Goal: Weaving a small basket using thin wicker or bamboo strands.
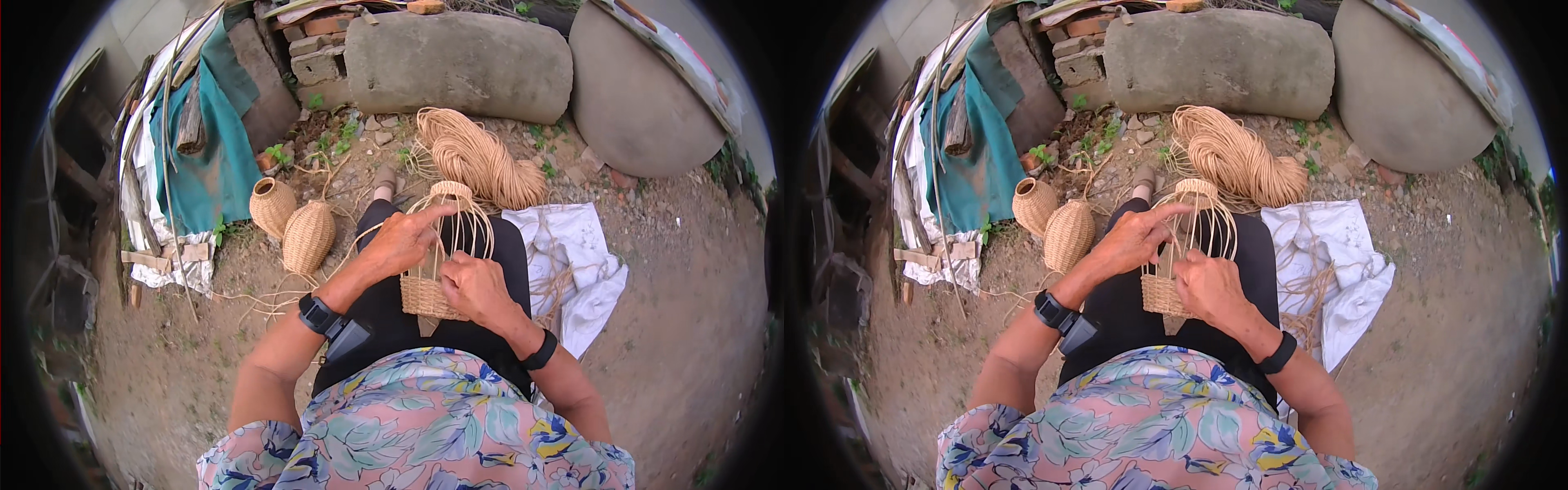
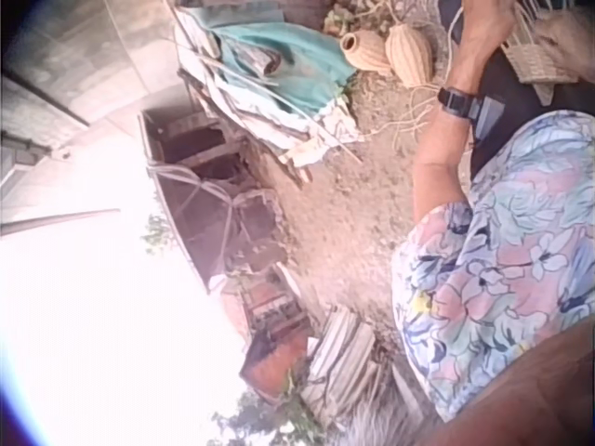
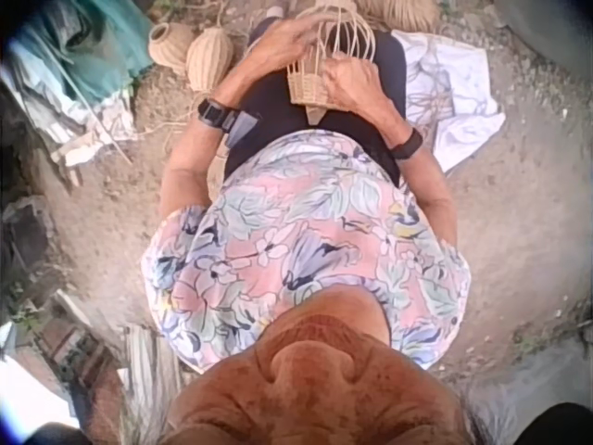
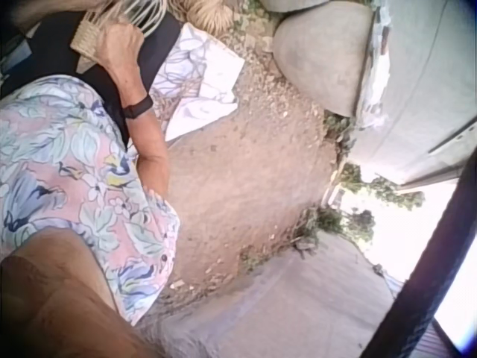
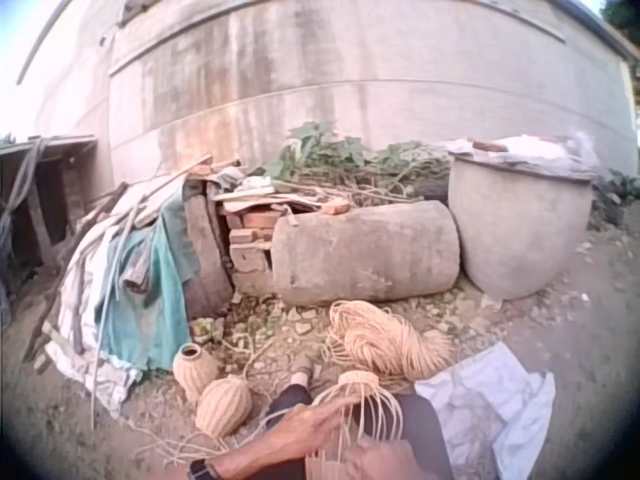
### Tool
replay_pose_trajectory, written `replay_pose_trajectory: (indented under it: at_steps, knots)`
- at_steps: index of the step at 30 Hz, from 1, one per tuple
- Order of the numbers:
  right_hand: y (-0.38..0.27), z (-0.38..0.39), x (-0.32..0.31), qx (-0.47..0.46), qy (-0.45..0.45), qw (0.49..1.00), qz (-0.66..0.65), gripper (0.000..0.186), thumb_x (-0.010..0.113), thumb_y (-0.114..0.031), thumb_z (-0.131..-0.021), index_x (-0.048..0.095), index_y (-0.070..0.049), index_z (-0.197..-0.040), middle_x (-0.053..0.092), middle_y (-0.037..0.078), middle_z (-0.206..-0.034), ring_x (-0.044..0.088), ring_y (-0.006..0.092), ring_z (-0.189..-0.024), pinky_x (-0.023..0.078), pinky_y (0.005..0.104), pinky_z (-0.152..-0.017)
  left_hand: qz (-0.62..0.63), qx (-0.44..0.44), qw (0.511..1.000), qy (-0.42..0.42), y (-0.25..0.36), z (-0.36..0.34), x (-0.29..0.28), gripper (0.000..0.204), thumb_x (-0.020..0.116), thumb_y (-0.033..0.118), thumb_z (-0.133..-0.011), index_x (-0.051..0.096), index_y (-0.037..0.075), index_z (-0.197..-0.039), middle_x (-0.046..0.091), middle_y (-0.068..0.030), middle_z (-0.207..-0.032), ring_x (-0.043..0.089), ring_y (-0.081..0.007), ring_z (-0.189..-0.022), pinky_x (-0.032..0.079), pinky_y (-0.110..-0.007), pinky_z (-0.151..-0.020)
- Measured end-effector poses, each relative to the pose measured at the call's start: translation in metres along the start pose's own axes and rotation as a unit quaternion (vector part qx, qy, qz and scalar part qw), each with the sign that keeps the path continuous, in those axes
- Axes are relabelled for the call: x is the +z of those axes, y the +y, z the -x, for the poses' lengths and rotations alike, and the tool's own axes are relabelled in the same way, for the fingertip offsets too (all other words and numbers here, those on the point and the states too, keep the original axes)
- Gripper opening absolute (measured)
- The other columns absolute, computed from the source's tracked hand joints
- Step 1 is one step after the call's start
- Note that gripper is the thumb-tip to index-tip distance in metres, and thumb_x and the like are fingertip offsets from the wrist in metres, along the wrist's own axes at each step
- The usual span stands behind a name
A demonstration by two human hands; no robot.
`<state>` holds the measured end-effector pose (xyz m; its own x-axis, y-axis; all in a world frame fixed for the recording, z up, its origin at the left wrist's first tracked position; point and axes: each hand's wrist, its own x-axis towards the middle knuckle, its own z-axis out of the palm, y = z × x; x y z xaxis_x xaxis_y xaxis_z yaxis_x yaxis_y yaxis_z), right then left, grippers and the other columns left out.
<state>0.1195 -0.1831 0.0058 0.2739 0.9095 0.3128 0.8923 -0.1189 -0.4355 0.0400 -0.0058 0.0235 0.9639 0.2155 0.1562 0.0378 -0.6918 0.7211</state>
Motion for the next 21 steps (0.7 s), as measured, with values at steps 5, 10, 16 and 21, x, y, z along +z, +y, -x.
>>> replay_pose_trajectory:
  at_steps: [5,10,16,21]
  knots:
    - [0.010,0.005,0.003,0.001,-0.003,0.997,-0.072,0.007,0.058,-0.011,-0.081,0.063,-0.006,-0.082,0.056,0.009,-0.076,0.060,0.0302,-0.068,0.047,0.0417,-0.061,0.070,-0.015,0.988,-0.136,0.006,0.022,-0.002,0.055,0.045,0.000,-0.089,0.043,0.018,-0.141,0.064,-0.0099,-0.081,0.062,-0.0161,-0.054,0.054,-0.033,-0.057]
    - [0.007,0.008,0.003,0.019,0.021,0.991,-0.130,0.009,0.055,-0.010,-0.083,0.063,-0.006,-0.085,0.057,0.011,-0.083,0.061,0.0321,-0.073,0.048,0.0425,-0.062,0.039,-0.036,0.972,-0.231,0.007,0.020,-0.003,0.069,0.042,-0.005,-0.085,0.031,0.022,-0.148,0.064,-0.0131,-0.085,0.062,-0.0148,-0.056,0.056,-0.031,-0.058]
    - [0.016,0.008,0.001,0.005,0.024,0.978,-0.205,0.006,0.059,-0.007,-0.083,0.061,-0.004,-0.088,0.061,0.011,-0.080,0.062,0.0297,-0.069,0.049,0.0387,-0.063,0.145,-0.128,0.931,-0.309,0.007,0.006,-0.011,0.070,0.048,0.001,-0.085,0.029,0.023,-0.149,0.058,-0.0107,-0.077,0.061,-0.0139,-0.055,0.054,-0.030,-0.054]
    - [0.019,-0.009,0.004,0.137,0.199,0.952,-0.189,0.008,0.062,-0.007,-0.082,0.058,-0.004,-0.088,0.059,0.010,-0.068,0.060,0.0311,-0.061,0.049,0.0405,-0.060,-0.105,0.174,0.976,-0.077,-0.010,0.013,0.013,0.072,0.055,-0.003,-0.076,0.034,0.012,-0.143,0.060,-0.0187,-0.077,0.061,-0.0298,-0.055,0.052,-0.041,-0.051]
